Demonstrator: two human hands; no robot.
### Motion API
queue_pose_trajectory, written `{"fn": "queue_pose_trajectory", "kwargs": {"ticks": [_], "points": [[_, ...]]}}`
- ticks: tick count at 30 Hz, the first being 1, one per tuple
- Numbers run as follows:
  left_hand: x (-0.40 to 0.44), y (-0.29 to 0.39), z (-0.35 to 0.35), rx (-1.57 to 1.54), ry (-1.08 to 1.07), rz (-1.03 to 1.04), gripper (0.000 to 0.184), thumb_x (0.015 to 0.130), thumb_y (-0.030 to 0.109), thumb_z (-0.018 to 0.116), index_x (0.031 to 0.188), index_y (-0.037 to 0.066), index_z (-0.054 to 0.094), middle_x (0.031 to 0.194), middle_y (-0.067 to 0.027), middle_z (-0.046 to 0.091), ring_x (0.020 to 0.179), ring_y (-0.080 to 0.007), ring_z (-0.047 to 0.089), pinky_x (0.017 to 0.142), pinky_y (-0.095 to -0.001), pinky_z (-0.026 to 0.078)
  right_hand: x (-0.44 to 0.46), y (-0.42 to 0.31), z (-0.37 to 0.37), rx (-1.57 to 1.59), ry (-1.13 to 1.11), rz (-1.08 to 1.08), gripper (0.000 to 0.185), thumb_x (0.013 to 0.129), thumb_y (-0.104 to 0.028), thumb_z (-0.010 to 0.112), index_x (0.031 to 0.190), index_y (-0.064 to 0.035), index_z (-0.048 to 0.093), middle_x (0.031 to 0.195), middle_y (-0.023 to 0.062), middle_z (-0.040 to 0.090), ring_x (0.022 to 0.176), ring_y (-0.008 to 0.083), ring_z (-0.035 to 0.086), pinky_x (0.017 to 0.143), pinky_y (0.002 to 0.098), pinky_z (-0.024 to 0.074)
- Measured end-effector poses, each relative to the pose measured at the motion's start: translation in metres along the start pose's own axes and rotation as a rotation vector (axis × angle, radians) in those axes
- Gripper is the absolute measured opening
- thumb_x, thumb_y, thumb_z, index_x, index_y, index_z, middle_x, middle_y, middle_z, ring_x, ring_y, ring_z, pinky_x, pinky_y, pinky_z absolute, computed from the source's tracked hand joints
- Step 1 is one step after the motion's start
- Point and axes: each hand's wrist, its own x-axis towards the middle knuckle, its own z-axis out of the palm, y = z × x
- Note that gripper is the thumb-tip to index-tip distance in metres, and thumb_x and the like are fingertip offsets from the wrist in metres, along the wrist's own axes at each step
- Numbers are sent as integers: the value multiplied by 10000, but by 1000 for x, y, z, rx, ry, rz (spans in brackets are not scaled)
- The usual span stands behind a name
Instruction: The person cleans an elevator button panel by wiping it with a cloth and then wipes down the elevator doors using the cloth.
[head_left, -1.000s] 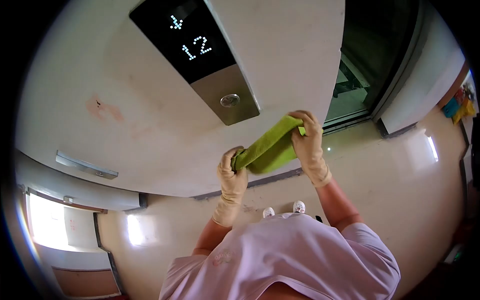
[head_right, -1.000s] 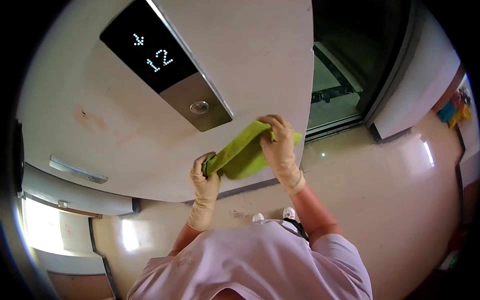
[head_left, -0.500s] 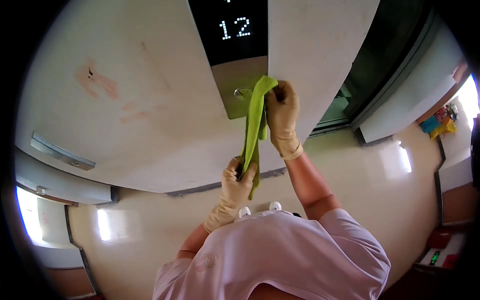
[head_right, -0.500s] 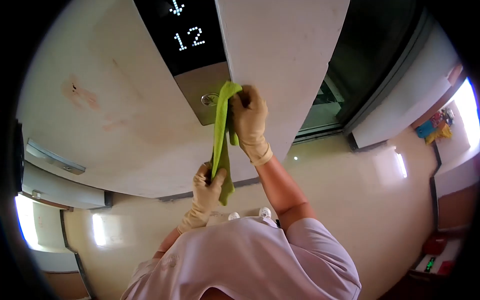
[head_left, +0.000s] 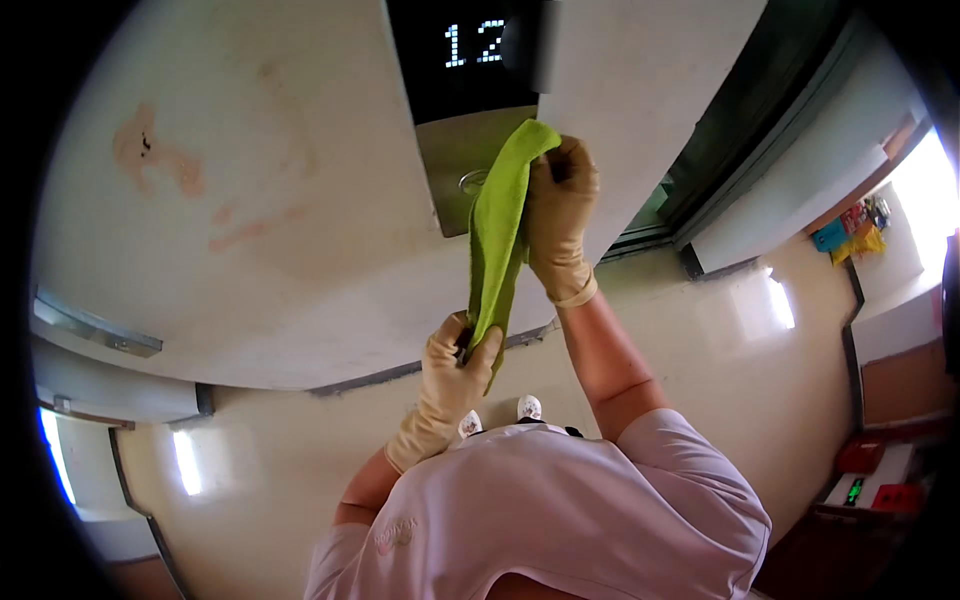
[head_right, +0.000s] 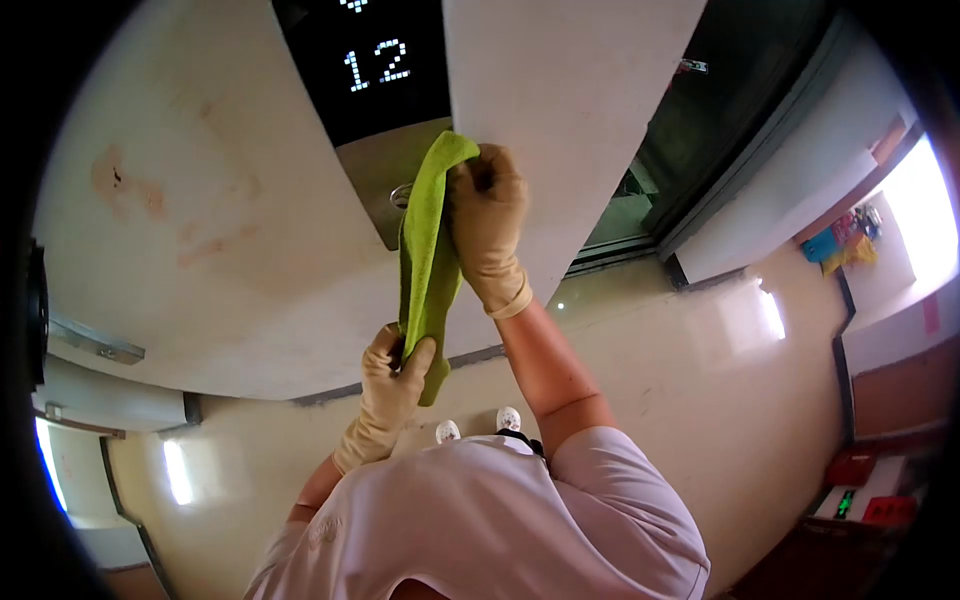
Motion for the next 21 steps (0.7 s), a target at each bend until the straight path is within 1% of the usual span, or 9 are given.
{"fn": "queue_pose_trajectory", "kwargs": {"ticks": [1,3,5,9,10,13,15,19,21], "points": [[0,3,0,0,-19,13,125,824,91,659,859,3,576,638,24,539,552,-60,449,497,-247,395,-2,3,-3,-1,14,-18,106,834,16,586,940,17,577,762,22,588,672,87,520,616,242,453],[0,4,-3,358,33,185,143,817,89,664,869,-4,569,637,6,539,554,-87,466,503,-270,415,-11,18,-4,-54,87,-49,129,836,17,590,964,21,573,778,29,588,692,87,516,633,241,452],[-2,-4,-11,445,41,215,165,809,88,670,885,-8,560,668,-23,547,579,-107,478,525,-279,425,-16,24,-1,-6,101,8,145,837,24,584,981,15,572,796,31,590,701,89,511,633,244,452],[7,2,-9,218,64,97,160,830,101,655,885,-9,552,747,-23,562,645,-84,472,585,-251,420,8,7,8,-170,36,-79,186,794,-16,644,965,13,575,726,62,580,653,128,527,627,269,460],[10,9,-7,136,33,93,153,847,110,641,887,-6,551,748,-6,559,654,-69,458,597,-242,414,10,13,9,-151,55,-113,210,777,-34,663,961,13,575,709,99,583,627,164,539,619,288,464],[19,6,-14,220,-28,104,143,856,113,634,896,0,556,761,2,560,673,-59,457,605,-235,408,7,13,-2,-204,2,-55,186,794,-39,647,957,18,576,731,136,610,652,193,586,627,305,480],[17,5,-16,239,-51,150,132,857,109,632,905,8,561,775,3,563,685,-57,463,612,-232,408,0,28,0,-92,22,-29,179,804,-47,642,956,22,578,744,137,619,670,200,597,634,311,480],[13,4,-7,52,1,66,125,855,85,626,927,5,563,814,-17,580,710,-81,490,642,-251,428,13,-11,12,-60,21,-71,159,805,-39,632,941,18,573,719,129,616,645,193,589,616,310,470],[15,3,-4,54,21,150,125,857,73,619,946,3,564,848,-25,590,741,-94,503,671,-255,436,11,-27,4,-125,16,-88,147,797,-47,636,913,14,571,705,130,610,636,215,584,611,316,463]]}}
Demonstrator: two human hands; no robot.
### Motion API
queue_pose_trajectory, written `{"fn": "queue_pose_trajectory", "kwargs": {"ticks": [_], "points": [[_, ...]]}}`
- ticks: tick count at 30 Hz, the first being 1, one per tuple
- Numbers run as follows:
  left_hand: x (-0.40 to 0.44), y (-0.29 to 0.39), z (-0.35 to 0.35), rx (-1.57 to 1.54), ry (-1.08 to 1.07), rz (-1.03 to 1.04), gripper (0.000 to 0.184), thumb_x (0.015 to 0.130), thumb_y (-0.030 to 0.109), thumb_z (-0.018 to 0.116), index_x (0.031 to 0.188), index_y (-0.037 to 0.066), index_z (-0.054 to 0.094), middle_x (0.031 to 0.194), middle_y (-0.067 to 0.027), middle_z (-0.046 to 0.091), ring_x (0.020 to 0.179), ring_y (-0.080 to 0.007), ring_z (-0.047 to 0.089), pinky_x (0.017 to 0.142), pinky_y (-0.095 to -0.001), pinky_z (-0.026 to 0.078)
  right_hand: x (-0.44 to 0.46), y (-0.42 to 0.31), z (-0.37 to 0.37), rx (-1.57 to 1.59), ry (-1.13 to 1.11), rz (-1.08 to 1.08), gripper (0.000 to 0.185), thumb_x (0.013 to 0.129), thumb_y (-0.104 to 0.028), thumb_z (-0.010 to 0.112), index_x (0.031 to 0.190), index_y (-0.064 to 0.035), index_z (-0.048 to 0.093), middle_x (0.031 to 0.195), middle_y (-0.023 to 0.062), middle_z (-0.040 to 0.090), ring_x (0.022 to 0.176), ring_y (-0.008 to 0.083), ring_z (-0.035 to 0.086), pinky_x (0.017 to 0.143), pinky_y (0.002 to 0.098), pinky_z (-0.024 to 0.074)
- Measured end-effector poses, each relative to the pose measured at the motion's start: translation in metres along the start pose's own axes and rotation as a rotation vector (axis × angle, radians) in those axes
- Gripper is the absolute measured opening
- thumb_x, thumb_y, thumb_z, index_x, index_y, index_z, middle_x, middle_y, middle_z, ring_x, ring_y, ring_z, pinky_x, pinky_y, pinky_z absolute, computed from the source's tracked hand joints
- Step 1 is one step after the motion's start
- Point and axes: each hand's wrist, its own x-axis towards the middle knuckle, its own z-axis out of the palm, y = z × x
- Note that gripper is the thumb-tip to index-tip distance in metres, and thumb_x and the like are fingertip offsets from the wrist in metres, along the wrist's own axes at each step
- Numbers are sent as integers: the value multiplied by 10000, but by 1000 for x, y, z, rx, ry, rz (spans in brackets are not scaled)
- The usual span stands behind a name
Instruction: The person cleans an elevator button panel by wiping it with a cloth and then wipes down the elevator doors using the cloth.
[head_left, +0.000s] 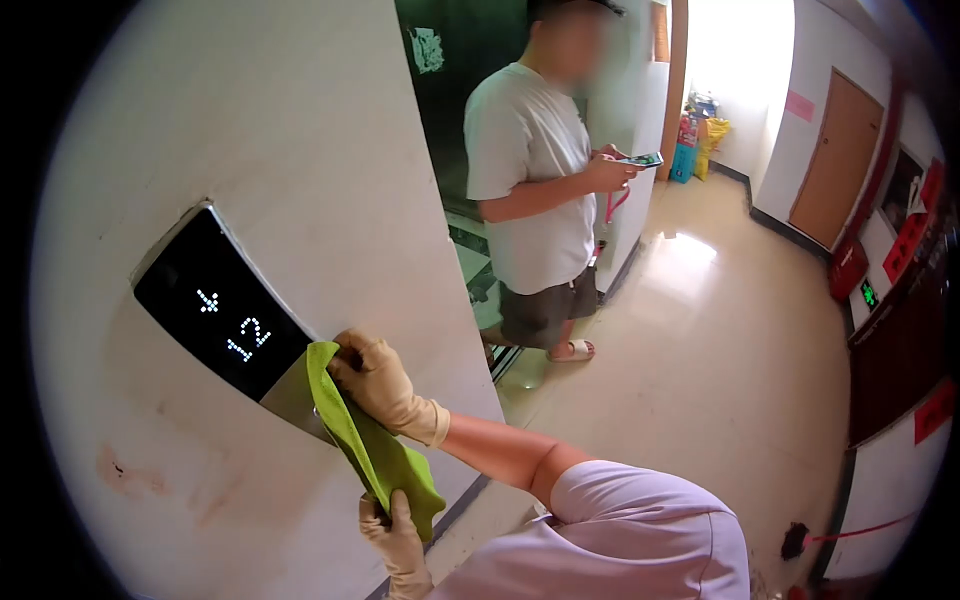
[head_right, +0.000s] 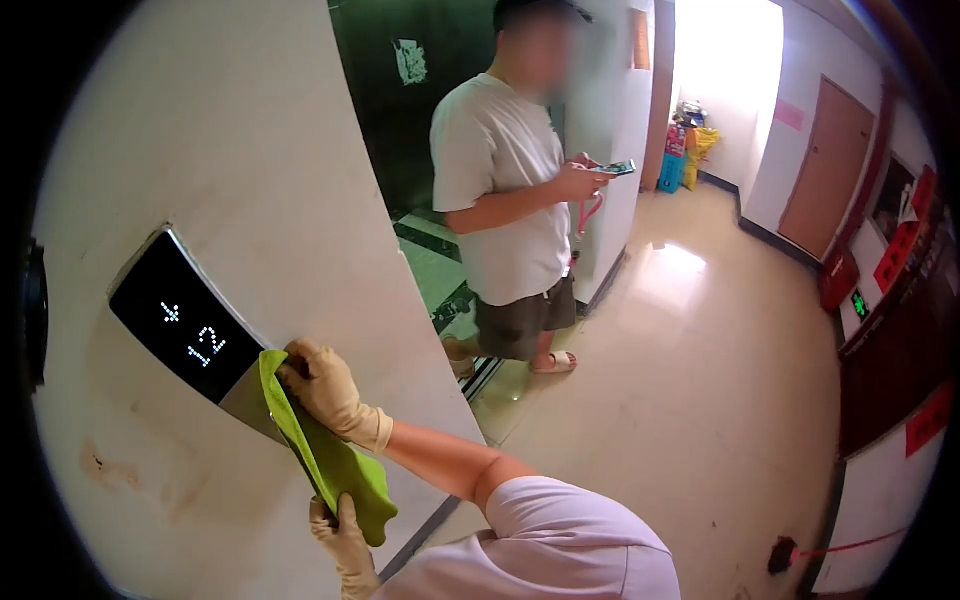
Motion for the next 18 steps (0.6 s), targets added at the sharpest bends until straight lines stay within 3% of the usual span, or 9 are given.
{"fn": "queue_pose_trajectory", "kwargs": {"ticks": [6,8,10,11,12,13,16,17,18], "points": [[-1,19,6,28,-50,-22,144,855,67,613,972,0,563,888,-32,598,772,-105,510,689,-254,439,1,-31,-3,-148,-66,21,143,798,-94,634,882,0,568,720,157,600,641,304,574,609,355,451],[-2,44,18,-12,11,-91,159,856,87,618,979,1,564,870,-23,583,763,-102,499,673,-254,436,7,-32,-5,-125,69,-109,135,804,-96,617,897,-5,583,755,175,596,674,281,587,623,360,453],[0,36,18,-16,2,-59,169,863,119,623,970,3,563,835,-4,561,727,-84,477,632,-232,418,8,-41,-19,-199,88,-76,130,803,-68,591,913,0,592,796,180,597,709,240,597,644,346,461],[-2,36,13,10,-27,-67,174,867,137,627,961,5,562,815,8,552,708,-73,465,614,-218,404,-3,-47,-34,-204,-5,106,134,801,-36,567,924,7,599,791,136,610,719,200,595,649,316,470],[-4,37,10,36,-58,-71,181,872,154,631,953,8,562,795,20,542,689,-61,452,597,-205,391,-12,-21,-53,-89,-67,81,112,862,-74,535,939,-19,595,840,31,591,774,107,553,668,251,455],[-8,33,4,10,-48,-79,186,876,174,633,939,11,567,781,27,545,677,-49,446,590,-195,383,-19,-17,-67,78,-66,23,116,850,-66,531,930,-12,596,820,14,578,783,89,535,677,249,448],[-8,33,-6,-101,-11,-175,185,889,194,626,917,17,581,760,36,552,664,-33,445,585,-188,385,-48,-6,-111,19,-89,513,101,840,-53,558,932,-39,597,801,4,569,693,77,514,616,194,426],[-7,34,-8,-199,-25,-252,179,896,195,617,908,19,590,753,38,556,664,-28,451,587,-189,395,-58,0,-112,31,-117,532,101,840,-53,558,932,-39,597,801,4,569,693,77,514,616,194,426],[-5,32,-8,-192,5,-258,179,896,195,617,908,19,590,753,38,556,664,-28,451,587,-189,395,-65,5,-112,154,-95,702,82,860,-84,566,924,-40,591,792,-3,566,697,76,522,621,197,433]]}}
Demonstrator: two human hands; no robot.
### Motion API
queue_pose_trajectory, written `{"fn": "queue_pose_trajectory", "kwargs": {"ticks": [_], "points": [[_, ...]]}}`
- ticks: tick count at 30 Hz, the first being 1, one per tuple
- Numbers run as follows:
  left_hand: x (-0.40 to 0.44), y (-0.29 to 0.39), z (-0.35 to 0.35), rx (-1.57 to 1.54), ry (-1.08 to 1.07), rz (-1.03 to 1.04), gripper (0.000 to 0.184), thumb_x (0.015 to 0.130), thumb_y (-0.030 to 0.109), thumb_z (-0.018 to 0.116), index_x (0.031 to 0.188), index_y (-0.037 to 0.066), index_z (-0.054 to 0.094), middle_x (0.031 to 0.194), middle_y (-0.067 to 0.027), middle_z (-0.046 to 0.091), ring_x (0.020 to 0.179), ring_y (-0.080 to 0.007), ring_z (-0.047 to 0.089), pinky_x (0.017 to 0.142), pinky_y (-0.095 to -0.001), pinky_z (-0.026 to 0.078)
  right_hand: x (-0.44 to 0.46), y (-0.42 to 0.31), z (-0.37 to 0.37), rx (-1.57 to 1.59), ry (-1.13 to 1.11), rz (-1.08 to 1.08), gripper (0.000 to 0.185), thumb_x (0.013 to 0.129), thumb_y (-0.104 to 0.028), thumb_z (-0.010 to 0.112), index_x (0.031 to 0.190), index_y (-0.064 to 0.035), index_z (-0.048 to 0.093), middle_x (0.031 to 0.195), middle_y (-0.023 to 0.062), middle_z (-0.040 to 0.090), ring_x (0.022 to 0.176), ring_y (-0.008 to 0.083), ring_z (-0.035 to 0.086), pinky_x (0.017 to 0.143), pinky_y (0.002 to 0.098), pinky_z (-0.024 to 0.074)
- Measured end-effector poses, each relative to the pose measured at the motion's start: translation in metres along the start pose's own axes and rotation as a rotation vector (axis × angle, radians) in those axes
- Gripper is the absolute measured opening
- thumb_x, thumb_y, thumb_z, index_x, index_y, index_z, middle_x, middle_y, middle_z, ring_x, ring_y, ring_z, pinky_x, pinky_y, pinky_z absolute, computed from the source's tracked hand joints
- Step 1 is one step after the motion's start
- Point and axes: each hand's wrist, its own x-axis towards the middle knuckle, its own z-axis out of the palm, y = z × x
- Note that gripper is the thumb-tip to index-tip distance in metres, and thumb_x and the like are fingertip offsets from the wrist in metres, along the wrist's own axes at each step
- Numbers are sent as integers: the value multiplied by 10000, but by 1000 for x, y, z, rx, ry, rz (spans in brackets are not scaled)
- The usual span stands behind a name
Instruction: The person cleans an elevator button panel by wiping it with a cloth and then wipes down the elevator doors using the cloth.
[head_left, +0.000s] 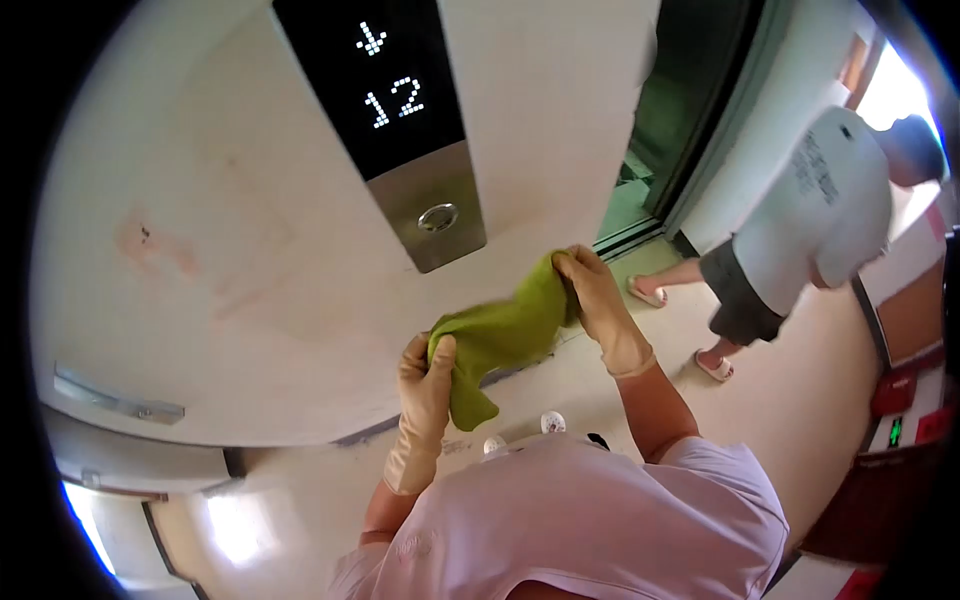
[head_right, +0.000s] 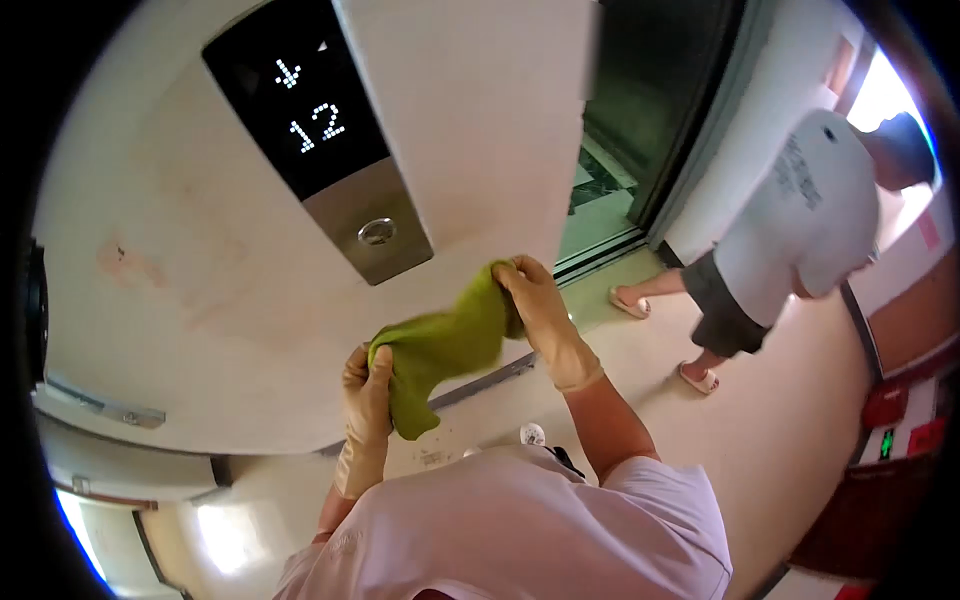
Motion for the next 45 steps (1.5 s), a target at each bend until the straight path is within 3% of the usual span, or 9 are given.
{"fn": "queue_pose_trajectory", "kwargs": {"ticks": [6,9,12,14,16,20,36,38,45], "points": [[6,-12,-7,-104,-35,-96,163,914,152,582,969,1,612,826,14,613,732,-37,517,664,-197,447,8,0,23,190,-77,160,120,892,-143,596,944,-36,583,795,-14,582,730,67,556,651,201,462],[4,-14,-8,-155,0,-12,282,911,136,577,1148,-12,538,966,-40,611,848,-77,538,768,-234,459,14,-23,53,225,-81,-109,95,887,-116,603,937,-35,599,795,-25,581,735,62,552,644,210,458],[3,-12,-6,-76,-5,168,446,910,112,564,1306,-8,397,1099,-93,570,970,-126,526,857,-279,443,41,-44,92,156,62,-510,80,848,-43,628,927,-41,615,831,6,597,712,104,564,639,230,454],[-2,-17,-16,-61,-18,107,515,900,72,550,1358,6,324,1132,-114,547,1006,-153,517,883,-299,435,62,-48,116,-314,281,-1387,178,773,40,651,920,-58,624,850,50,590,676,172,569,615,263,454],[-6,-27,-22,-53,44,82,557,893,181,586,1356,1,334,1122,-120,563,987,-160,544,886,-308,432,73,-31,129,-402,319,-1469,256,714,72,666,920,-73,622,859,81,567,671,231,562,594,291,458],[-12,-36,-31,-143,119,-78,455,874,18,557,1300,23,398,1030,-65,580,939,-127,527,847,-266,429,66,-14,149,-632,219,-1609,245,710,34,705,895,-98,612,836,54,575,704,217,571,576,325,464],[-18,-42,-48,-160,141,-74,365,850,33,597,1194,5,480,941,-46,609,872,-96,530,795,-235,429,73,-21,116,-718,311,-1522,196,708,-18,707,843,-133,625,818,12,582,744,219,545,626,346,423],[-17,-43,-51,-155,168,-66,352,855,39,593,1187,1,483,935,-48,612,865,-96,536,793,-231,429,86,-13,108,-481,334,-1369,203,708,2,700,860,-113,628,810,34,579,746,231,547,605,352,436],[-15,-40,-50,-163,177,-57,316,869,54,580,1169,3,496,939,-47,613,867,-95,538,782,-228,427,71,-16,150,-734,210,-1577,200,690,-29,719,832,-149,645,823,-3,576,734,223,550,599,344,447]]}}
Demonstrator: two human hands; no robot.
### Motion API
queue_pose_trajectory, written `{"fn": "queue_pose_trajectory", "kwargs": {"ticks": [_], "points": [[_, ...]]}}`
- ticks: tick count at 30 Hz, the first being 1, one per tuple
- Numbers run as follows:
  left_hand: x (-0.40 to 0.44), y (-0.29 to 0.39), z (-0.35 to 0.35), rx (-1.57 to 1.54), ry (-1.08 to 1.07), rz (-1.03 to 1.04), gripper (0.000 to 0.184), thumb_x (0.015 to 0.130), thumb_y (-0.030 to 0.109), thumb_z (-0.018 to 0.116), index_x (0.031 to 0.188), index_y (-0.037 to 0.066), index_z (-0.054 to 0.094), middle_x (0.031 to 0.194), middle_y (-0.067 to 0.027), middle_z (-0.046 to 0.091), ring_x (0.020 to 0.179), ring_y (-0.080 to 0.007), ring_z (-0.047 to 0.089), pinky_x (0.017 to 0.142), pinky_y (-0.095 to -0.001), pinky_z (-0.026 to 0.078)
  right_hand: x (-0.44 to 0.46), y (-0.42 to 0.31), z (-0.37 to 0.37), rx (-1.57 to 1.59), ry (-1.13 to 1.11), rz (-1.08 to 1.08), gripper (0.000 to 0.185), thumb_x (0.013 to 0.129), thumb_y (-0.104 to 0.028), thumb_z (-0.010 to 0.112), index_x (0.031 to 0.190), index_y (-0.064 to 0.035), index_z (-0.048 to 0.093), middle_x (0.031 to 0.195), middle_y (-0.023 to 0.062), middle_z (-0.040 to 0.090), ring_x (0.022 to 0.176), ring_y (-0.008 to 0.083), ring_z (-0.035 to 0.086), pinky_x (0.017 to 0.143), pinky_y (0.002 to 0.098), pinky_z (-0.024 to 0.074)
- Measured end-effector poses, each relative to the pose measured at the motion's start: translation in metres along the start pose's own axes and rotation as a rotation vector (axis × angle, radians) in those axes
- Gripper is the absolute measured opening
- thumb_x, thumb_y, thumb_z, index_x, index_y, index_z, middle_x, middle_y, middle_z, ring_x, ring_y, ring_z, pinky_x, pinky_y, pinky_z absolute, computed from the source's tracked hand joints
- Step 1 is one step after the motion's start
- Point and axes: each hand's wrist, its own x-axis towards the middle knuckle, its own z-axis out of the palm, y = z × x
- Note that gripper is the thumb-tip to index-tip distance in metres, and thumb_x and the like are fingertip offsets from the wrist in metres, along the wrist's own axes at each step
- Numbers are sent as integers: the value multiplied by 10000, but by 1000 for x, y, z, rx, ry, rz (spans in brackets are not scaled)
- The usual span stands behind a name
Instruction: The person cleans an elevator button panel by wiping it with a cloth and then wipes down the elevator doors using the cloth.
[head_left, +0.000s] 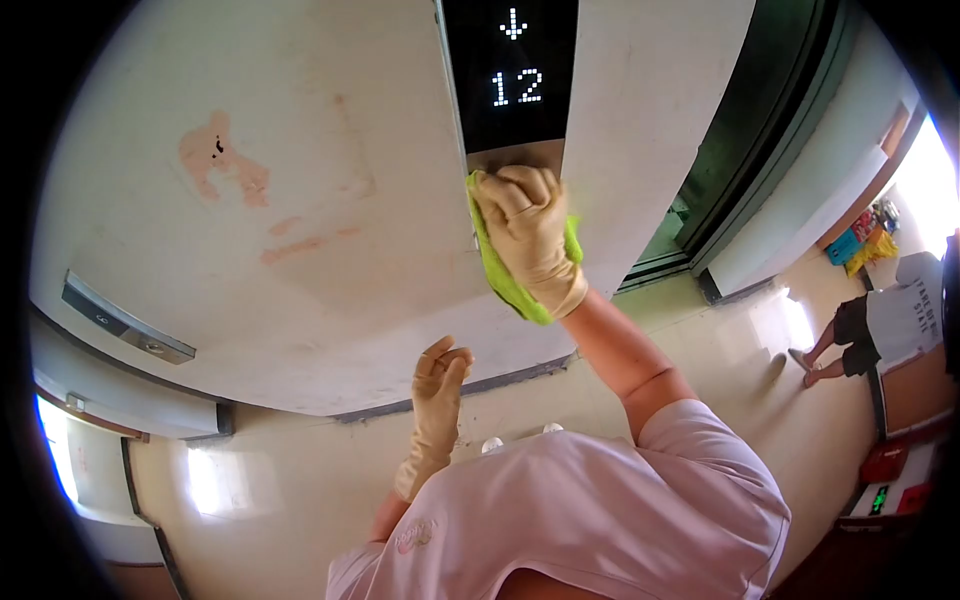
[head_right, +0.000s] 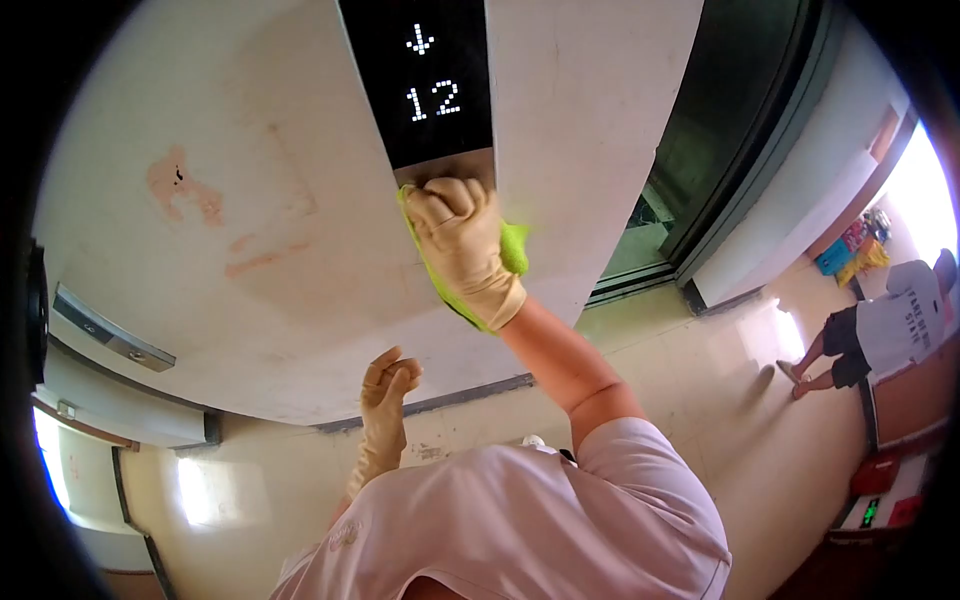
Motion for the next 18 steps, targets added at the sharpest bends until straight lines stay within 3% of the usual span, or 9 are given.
{"fn": "queue_pose_trajectory", "kwargs": {"ticks": [5,7,10,13,18], "points": [[-5,-7,-5,-2,-21,-1,312,874,69,581,1168,-3,506,919,-47,620,860,-97,546,779,-232,438,26,4,-6,-11,90,-51,142,721,-83,727,811,-141,634,771,-19,564,656,198,529,505,330,407],[-8,-7,-9,-3,-8,-4,309,875,71,581,1166,-6,511,920,-48,621,858,-97,549,780,-233,441,14,-2,-7,-17,74,-40,137,723,-81,719,802,-143,626,762,-18,560,666,199,529,536,337,409],[-13,-9,-12,2,19,-9,301,875,71,582,1158,-11,520,923,-49,623,855,-98,557,780,-233,449,-28,-13,-13,-121,-122,-53,161,722,-77,705,839,-149,621,789,-13,550,706,210,525,606,357,410],[-14,-11,-18,-5,43,-24,295,874,63,582,1154,-12,525,923,-49,626,860,-98,563,782,-231,457,-29,-12,-10,-132,-149,12,176,724,-85,705,860,-155,618,811,-17,552,718,206,521,593,354,405],[-18,-4,-22,-6,44,-43,290,877,57,579,1154,-11,527,927,-49,629,864,-100,567,791,-233,467,0,-15,2,-100,4,7,174,728,-106,709,865,-174,625,817,-31,560,713,207,519,609,352,385]]}}
